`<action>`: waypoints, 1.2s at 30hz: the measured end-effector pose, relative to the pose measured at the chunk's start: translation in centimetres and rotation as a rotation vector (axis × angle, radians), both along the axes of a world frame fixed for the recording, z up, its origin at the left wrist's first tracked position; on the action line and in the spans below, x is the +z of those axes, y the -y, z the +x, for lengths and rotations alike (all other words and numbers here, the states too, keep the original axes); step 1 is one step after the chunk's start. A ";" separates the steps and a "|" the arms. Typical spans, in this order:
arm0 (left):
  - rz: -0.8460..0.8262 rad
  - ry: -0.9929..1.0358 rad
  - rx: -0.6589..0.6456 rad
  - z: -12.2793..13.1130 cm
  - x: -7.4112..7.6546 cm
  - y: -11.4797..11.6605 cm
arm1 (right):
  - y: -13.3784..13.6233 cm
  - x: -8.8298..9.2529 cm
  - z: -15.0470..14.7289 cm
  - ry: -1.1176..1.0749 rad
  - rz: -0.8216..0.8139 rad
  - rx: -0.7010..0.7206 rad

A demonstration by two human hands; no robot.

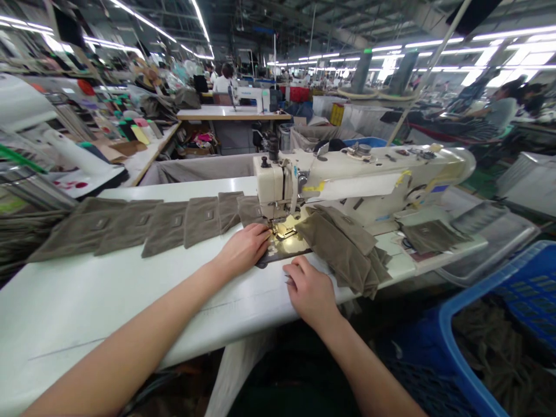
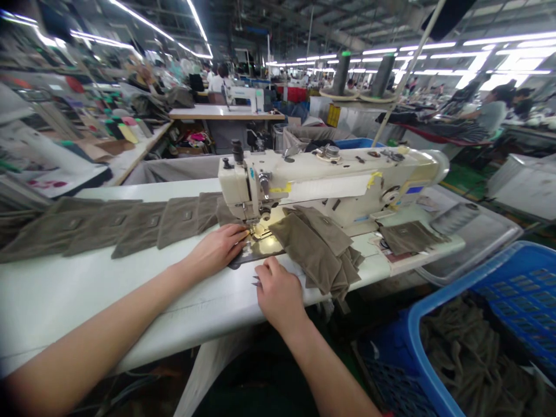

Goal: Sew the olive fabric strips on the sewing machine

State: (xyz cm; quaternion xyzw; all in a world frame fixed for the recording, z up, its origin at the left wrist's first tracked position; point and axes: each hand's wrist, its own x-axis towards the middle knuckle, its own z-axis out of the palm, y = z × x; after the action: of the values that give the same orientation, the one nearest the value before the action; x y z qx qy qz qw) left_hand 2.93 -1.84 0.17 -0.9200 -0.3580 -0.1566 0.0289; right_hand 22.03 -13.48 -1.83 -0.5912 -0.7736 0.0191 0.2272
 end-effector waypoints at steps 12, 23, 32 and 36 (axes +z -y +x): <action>-0.058 0.083 0.036 -1.7 -1.1 2.7 | 0.5 -1.0 0.2 -0.206 0.201 0.132; -0.206 0.187 -0.081 -7.5 -0.4 15.0 | -2.2 3.7 -3.3 -0.290 0.000 0.128; -0.098 0.249 -0.042 -7.2 -1.0 16.2 | -7.1 3.3 -8.1 -0.008 -0.152 -0.010; -0.010 0.259 0.023 -7.8 -1.2 17.3 | -6.3 3.1 -7.8 0.085 -0.166 -0.056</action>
State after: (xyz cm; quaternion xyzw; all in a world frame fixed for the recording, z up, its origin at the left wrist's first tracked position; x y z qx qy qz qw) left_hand -4.89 -19.15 -0.99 -0.8880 -0.3700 -0.2721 -0.0202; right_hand 14.25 -7.13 1.29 -0.6297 -0.7615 0.0517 0.1446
